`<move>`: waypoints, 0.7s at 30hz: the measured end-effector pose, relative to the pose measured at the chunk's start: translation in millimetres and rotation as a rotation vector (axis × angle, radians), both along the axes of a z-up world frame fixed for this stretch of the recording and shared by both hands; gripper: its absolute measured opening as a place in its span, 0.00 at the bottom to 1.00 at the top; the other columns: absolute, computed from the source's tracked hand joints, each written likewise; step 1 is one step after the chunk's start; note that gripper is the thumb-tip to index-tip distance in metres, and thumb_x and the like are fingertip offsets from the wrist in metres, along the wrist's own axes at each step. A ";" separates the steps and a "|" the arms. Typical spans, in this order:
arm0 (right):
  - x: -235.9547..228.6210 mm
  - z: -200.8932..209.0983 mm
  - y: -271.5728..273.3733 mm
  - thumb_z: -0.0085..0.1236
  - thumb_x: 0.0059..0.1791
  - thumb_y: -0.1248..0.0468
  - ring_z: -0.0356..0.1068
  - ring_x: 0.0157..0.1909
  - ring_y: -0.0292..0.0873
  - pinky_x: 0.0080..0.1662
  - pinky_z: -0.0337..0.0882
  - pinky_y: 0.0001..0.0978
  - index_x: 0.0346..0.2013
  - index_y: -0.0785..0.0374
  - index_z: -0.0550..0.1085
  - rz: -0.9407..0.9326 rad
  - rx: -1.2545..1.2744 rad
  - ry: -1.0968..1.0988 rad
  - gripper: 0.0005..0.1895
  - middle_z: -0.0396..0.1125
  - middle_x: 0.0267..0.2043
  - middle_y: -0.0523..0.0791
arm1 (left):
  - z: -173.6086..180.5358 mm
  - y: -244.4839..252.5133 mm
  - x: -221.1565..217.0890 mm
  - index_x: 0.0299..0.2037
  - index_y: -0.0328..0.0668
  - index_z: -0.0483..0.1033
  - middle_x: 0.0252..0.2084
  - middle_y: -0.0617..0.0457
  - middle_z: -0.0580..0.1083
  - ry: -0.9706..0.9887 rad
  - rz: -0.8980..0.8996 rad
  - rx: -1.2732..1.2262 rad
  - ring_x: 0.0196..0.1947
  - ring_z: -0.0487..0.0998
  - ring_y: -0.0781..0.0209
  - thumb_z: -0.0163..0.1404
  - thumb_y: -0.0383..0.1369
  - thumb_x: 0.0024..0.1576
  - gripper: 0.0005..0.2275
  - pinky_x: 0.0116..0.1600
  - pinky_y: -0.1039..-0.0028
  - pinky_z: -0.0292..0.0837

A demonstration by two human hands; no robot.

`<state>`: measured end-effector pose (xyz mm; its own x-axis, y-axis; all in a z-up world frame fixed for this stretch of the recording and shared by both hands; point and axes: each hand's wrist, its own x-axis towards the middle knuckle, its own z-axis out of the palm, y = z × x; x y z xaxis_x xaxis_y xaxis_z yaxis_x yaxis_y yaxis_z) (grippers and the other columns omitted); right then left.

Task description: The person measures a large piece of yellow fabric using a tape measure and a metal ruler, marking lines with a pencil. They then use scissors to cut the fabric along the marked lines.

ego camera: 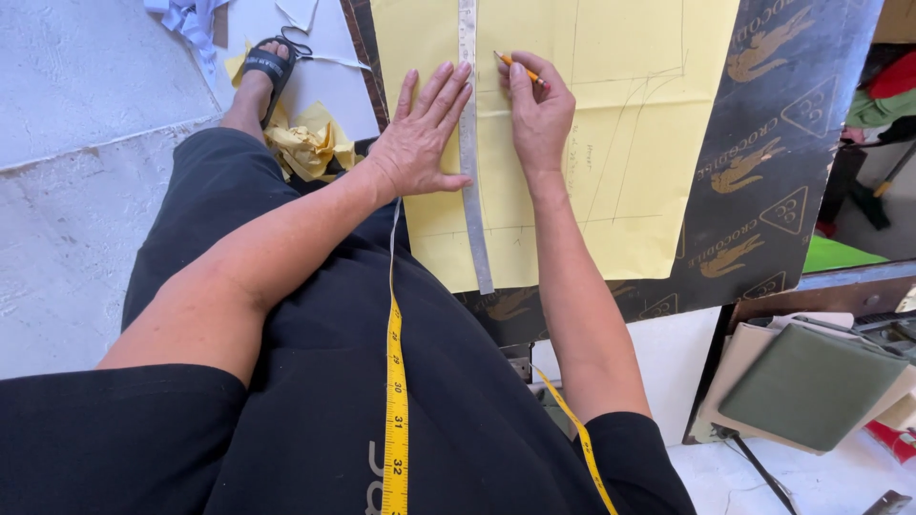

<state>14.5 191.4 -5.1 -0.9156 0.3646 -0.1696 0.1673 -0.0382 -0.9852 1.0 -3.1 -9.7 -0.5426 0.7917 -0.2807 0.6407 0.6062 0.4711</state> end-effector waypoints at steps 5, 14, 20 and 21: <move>-17.4 -2.5 -3.2 0.53 0.56 0.66 0.79 0.51 0.46 0.54 0.82 0.30 0.50 0.70 0.75 0.057 0.102 0.003 0.12 0.76 0.48 0.54 | -2.6 0.4 0.5 0.79 0.28 0.41 0.80 0.40 0.34 0.007 -0.005 -0.008 0.80 0.30 0.43 0.47 0.65 0.53 0.54 0.77 0.44 0.20; -63.1 -6.3 -1.5 0.51 0.56 0.61 0.72 0.32 0.33 0.33 0.74 0.22 0.46 0.62 0.78 0.137 0.344 0.073 0.11 0.78 0.36 0.42 | -1.5 0.2 0.2 0.79 0.29 0.41 0.80 0.40 0.34 0.000 -0.004 -0.011 0.80 0.30 0.43 0.50 0.63 0.52 0.54 0.77 0.45 0.19; -60.5 -5.0 5.8 0.49 0.57 0.60 0.57 0.22 0.35 0.25 0.58 0.31 0.33 0.61 0.76 0.264 0.656 0.087 0.12 0.63 0.23 0.40 | 1.4 0.1 -1.5 0.79 0.26 0.43 0.80 0.39 0.36 -0.016 -0.005 0.004 0.79 0.31 0.42 0.52 0.62 0.52 0.54 0.76 0.44 0.21; -56.3 -4.4 6.0 0.49 0.57 0.60 0.57 0.22 0.35 0.25 0.58 0.31 0.33 0.61 0.76 0.261 0.657 0.084 0.12 0.63 0.23 0.40 | 2.2 0.3 -1.8 0.79 0.26 0.43 0.80 0.39 0.36 -0.018 -0.009 0.005 0.79 0.31 0.42 0.52 0.62 0.52 0.54 0.76 0.44 0.21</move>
<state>-41.8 197.4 -9.5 -0.9874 0.1342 0.0844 0.0129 0.5987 -0.8008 -0.8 -2.8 -7.5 -0.5308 0.7976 -0.2865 0.6374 0.5985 0.4853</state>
